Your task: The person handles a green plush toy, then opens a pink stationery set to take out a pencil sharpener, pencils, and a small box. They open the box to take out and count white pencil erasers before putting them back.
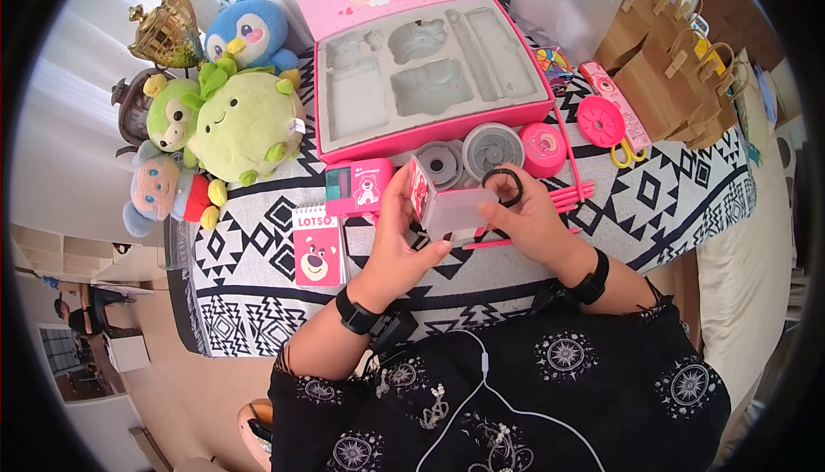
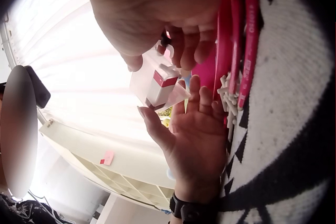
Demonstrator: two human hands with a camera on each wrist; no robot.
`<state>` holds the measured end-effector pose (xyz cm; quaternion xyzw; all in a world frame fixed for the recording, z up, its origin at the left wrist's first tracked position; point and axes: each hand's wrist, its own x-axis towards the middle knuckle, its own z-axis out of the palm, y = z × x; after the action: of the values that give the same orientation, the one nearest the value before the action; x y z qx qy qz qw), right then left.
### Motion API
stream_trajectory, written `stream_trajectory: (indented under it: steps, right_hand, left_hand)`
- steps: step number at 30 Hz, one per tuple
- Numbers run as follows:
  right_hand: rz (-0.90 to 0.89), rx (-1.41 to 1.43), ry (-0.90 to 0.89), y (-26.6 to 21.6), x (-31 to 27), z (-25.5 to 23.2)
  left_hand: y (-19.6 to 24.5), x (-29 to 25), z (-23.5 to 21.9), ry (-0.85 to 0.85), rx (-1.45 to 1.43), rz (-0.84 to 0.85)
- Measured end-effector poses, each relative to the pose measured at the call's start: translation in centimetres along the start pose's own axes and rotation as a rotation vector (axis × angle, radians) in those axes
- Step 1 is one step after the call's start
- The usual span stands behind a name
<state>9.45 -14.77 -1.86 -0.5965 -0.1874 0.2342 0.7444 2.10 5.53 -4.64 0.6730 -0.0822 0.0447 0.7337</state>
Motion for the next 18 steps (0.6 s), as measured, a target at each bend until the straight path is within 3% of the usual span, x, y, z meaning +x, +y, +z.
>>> stream_trajectory:
  steps: [6,9,11,18]
  right_hand:
    - [0.023,0.006,-0.030,0.1,0.0,0.0]
    - [-0.053,-0.039,-0.016,0.2,0.1,0.1]
    - [0.059,0.121,-0.072,-0.1,0.0,0.3]
    - [0.141,0.164,-0.129,0.6,0.2,0.0]
  left_hand:
    - [0.0,0.0,-0.1,-0.007,0.007,0.007]
    - [0.2,0.1,0.1,-0.009,0.014,0.018]
    - [0.6,0.0,0.3,0.000,-0.022,-0.004]
    - [0.7,0.1,0.5,0.014,-0.050,-0.001]
